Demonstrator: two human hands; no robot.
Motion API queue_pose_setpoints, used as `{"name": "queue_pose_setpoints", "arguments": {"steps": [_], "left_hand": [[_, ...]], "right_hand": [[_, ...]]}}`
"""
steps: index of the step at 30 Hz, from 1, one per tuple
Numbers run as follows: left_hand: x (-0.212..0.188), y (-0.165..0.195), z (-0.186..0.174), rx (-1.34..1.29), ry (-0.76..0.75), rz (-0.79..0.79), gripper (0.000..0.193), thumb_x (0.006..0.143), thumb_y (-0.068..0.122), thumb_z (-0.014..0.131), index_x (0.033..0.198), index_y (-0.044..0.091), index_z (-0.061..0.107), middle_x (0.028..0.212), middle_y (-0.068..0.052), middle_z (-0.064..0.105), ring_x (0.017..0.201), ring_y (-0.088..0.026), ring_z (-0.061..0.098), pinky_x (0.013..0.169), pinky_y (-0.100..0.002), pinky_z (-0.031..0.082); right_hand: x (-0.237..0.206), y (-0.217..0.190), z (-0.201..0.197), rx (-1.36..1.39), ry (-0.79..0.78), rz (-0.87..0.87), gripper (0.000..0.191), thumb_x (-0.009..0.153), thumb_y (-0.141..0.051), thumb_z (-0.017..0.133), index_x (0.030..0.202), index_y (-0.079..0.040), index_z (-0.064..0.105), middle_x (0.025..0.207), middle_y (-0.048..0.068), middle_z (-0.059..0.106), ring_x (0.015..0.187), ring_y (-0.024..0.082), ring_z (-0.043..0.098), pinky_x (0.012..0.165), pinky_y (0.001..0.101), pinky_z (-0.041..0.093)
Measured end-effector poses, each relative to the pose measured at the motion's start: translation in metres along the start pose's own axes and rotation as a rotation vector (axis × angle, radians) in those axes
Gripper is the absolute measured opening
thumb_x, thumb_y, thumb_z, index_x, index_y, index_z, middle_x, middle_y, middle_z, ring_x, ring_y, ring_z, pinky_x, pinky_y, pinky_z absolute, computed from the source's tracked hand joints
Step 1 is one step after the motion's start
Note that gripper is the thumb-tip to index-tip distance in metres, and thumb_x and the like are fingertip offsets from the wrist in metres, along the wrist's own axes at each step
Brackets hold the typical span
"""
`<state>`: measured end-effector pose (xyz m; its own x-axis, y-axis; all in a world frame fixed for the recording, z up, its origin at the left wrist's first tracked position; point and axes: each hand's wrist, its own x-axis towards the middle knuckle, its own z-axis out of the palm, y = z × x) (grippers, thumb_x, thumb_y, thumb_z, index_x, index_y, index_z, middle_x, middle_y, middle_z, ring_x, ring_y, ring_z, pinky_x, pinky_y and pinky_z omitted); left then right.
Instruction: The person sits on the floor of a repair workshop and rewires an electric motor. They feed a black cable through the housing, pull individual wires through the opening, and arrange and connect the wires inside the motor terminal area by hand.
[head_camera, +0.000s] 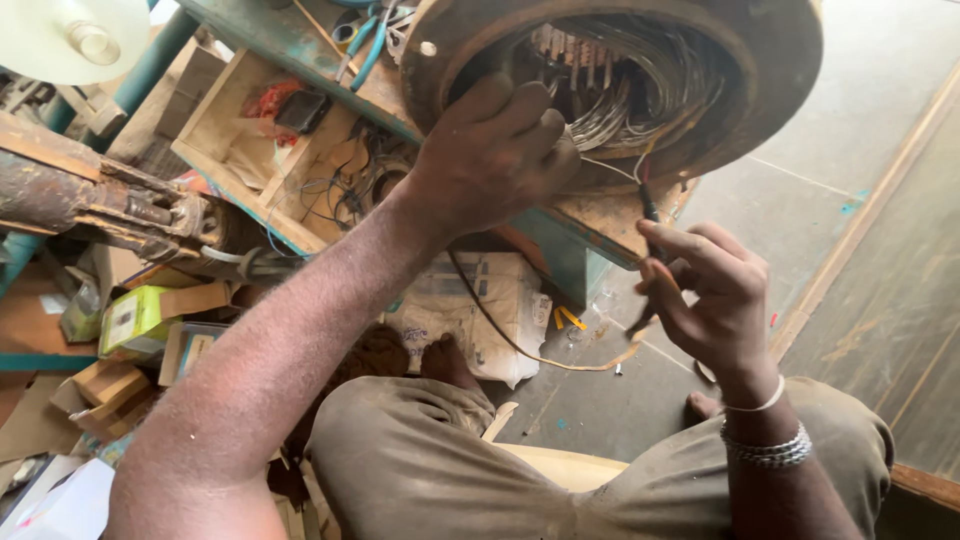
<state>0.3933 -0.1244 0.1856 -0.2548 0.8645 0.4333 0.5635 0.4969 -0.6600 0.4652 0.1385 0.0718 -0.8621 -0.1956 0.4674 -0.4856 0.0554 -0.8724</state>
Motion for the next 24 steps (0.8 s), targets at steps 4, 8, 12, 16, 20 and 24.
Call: {"name": "queue_pose_setpoints", "arguments": {"steps": [4,8,12,16,20,24], "left_hand": [[-0.007,0.004,0.004,-0.007,0.049,-0.037,0.010,0.086,0.017,0.073,0.094,0.013,0.068,0.093,-0.001,0.065,0.102,-0.019,0.064,0.083,-0.034,0.049],[-0.011,0.006,0.006,-0.024,0.148,-0.075,0.011,0.094,0.017,0.075,0.104,0.012,0.073,0.101,0.000,0.069,0.098,-0.015,0.064,0.083,-0.033,0.048],[-0.013,0.014,0.008,0.001,0.220,-0.153,0.009,0.096,0.021,0.078,0.104,0.020,0.074,0.105,0.007,0.074,0.097,-0.007,0.067,0.084,-0.032,0.038],[-0.017,0.021,0.010,0.018,0.290,-0.241,0.011,0.095,0.023,0.082,0.094,0.027,0.071,0.102,0.011,0.075,0.101,-0.004,0.068,0.094,-0.034,0.033],[-0.021,0.019,0.012,-0.031,0.310,-0.239,0.018,0.096,0.026,0.083,0.088,0.027,0.067,0.105,0.011,0.077,0.105,-0.004,0.068,0.093,-0.032,0.033],[-0.023,0.019,0.013,-0.045,0.309,-0.255,0.017,0.093,0.028,0.082,0.086,0.027,0.067,0.103,0.012,0.075,0.105,-0.004,0.068,0.087,-0.032,0.034]], "right_hand": [[0.004,-0.003,-0.013,0.338,-0.237,0.076,0.045,0.096,0.005,0.060,0.138,-0.009,0.063,0.104,0.010,0.073,0.090,0.020,0.078,0.071,0.0285,0.066],[0.007,0.000,-0.005,-0.411,-0.057,-0.217,0.047,0.081,0.001,0.076,0.126,-0.012,0.073,0.102,0.007,0.070,0.093,0.024,0.069,0.082,0.0355,0.057],[0.011,0.003,0.000,-0.717,0.114,-0.504,0.036,0.079,-0.028,0.087,0.114,-0.027,0.078,0.117,0.010,0.066,0.118,0.032,0.052,0.100,0.0444,0.049],[0.029,-0.004,-0.007,-0.781,0.055,-0.642,0.037,0.075,-0.054,0.081,0.105,-0.033,0.080,0.127,0.001,0.073,0.130,0.035,0.051,0.108,0.0485,0.042],[0.050,-0.024,-0.009,-0.888,0.089,-0.720,0.043,0.074,-0.066,0.074,0.096,-0.030,0.081,0.113,-0.011,0.076,0.122,0.028,0.051,0.100,0.0475,0.035],[0.061,-0.037,0.007,-0.877,0.066,-0.629,0.047,0.074,-0.064,0.076,0.091,-0.021,0.078,0.100,-0.006,0.076,0.120,0.029,0.055,0.101,0.0456,0.037]]}}
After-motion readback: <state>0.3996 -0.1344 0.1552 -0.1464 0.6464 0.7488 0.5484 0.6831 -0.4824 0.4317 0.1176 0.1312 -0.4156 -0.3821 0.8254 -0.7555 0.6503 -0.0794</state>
